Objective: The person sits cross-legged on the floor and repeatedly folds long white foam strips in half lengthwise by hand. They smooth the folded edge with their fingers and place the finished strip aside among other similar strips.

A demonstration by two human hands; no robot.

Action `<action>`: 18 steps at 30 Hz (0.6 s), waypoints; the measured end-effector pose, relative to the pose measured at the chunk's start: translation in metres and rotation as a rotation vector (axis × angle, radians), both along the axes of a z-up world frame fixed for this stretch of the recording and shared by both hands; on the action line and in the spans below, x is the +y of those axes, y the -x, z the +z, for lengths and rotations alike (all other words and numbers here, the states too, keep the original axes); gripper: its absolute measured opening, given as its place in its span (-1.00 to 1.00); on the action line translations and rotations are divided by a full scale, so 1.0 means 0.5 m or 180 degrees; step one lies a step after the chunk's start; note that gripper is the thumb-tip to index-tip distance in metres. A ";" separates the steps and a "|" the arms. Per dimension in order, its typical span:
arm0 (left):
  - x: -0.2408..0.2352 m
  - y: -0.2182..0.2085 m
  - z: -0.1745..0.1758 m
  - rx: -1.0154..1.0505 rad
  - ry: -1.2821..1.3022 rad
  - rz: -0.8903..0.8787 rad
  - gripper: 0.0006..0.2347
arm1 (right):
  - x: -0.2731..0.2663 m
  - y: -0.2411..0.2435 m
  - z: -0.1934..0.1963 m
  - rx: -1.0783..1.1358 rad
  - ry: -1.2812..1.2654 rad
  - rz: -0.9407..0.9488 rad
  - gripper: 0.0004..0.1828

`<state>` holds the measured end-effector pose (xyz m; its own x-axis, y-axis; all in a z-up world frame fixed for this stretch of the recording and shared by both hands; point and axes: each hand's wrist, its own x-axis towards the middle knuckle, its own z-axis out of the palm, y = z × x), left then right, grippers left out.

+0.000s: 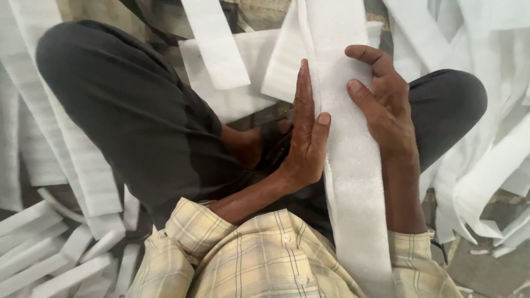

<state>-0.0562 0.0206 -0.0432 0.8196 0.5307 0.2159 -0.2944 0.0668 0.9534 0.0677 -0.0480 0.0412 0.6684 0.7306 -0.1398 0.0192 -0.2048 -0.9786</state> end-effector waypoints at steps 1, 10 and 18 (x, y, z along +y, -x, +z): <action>0.003 -0.003 0.002 -0.0097 0.0123 -0.0010 -0.47 | 0.002 -0.006 -0.007 0.0002 -0.0039 0.0008 -0.55; 0.056 -0.125 0.004 -0.0782 0.0794 0.0188 -0.28 | 0.081 -0.121 -0.022 -0.1105 0.0205 0.0037 -0.67; 0.162 -0.271 -0.043 -0.0554 0.0289 0.0361 -0.27 | 0.137 -0.241 0.015 -0.2527 0.0898 0.0165 -0.88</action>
